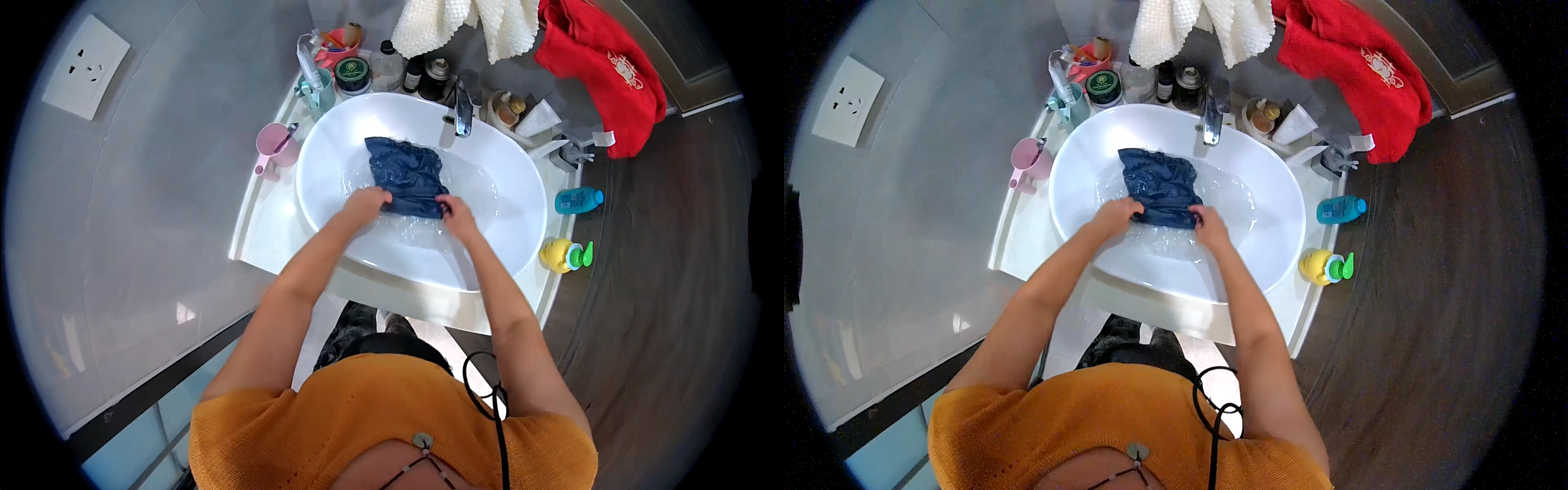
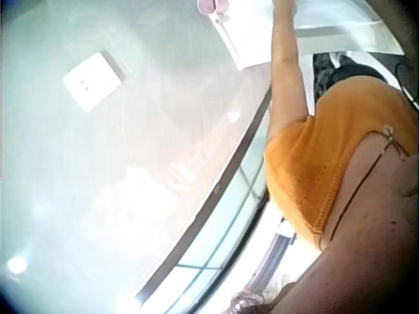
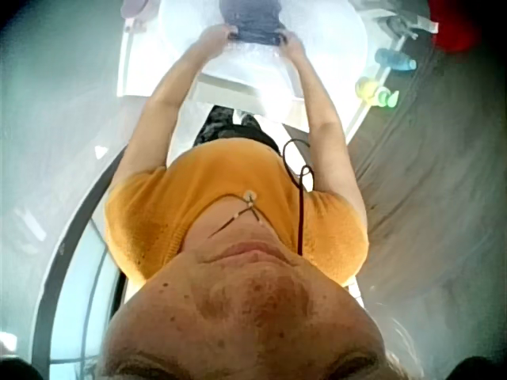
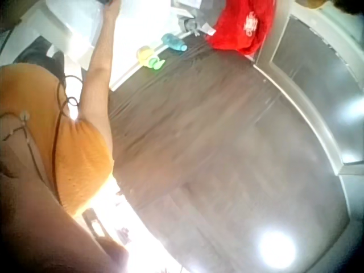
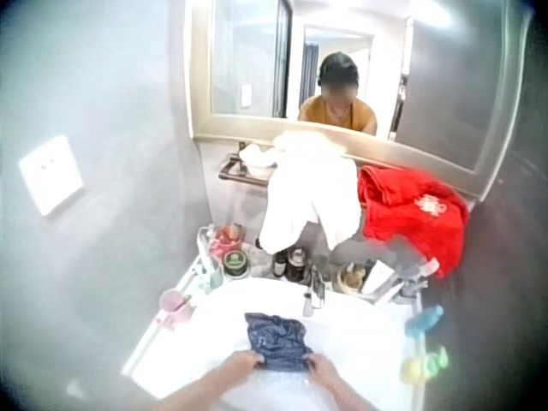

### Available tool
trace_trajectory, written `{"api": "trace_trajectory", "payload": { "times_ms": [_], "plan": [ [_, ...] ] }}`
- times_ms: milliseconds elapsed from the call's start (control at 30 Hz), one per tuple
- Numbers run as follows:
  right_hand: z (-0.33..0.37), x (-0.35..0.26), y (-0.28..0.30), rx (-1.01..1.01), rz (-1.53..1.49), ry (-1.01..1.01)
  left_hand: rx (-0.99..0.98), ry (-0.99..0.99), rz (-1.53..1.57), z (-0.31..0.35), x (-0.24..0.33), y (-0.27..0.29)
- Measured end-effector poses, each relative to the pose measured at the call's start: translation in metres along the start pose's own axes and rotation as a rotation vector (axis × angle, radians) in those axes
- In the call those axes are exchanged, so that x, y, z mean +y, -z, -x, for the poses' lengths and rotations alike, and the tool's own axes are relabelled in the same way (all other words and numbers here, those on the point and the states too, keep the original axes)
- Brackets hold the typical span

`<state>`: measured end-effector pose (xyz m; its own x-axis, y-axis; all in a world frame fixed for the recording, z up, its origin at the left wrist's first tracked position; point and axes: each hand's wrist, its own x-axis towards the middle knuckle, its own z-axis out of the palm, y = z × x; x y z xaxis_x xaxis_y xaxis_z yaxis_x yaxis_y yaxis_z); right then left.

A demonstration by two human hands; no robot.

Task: The person rinses a blue cloth in a sink, wrings it out, and then wipes the exterior surfaces of a portable speaker on a counter.

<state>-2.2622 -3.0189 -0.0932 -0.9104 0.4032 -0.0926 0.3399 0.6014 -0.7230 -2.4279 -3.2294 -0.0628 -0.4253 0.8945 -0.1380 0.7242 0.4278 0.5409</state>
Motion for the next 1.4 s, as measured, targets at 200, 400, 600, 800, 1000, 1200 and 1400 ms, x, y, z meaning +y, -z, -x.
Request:
{"api": "trace_trajectory", "payload": {
  "times_ms": [200,400,600,800,1000,1200,1400],
  "plan": [
    [0.025,-0.033,-0.005,-0.249,0.383,-0.011,-0.149,-0.314,-0.192,0.001,0.028,-0.026],
    [0.039,-0.016,0.015,-0.162,0.469,-0.003,-0.269,-0.105,-0.335,-0.002,0.025,-0.015],
    [0.01,-0.053,0.081,0.06,0.29,-0.11,-0.017,-0.017,0.263,0.009,0.004,0.037],
    [-0.02,-0.181,0.169,0.292,-0.109,0.196,0.463,0.004,0.677,0.046,0.046,0.182],
    [-0.017,-0.28,0.211,0.12,-0.491,0.316,0.857,-0.233,1.068,0.05,0.104,0.273],
    [-0.001,-0.257,0.184,-0.107,-0.667,0.114,0.855,-0.215,0.97,0.009,0.116,0.264],
    [0.034,-0.186,0.129,-0.288,-0.954,-0.337,0.651,-0.086,0.661,-0.055,0.093,0.175]
  ]
}}
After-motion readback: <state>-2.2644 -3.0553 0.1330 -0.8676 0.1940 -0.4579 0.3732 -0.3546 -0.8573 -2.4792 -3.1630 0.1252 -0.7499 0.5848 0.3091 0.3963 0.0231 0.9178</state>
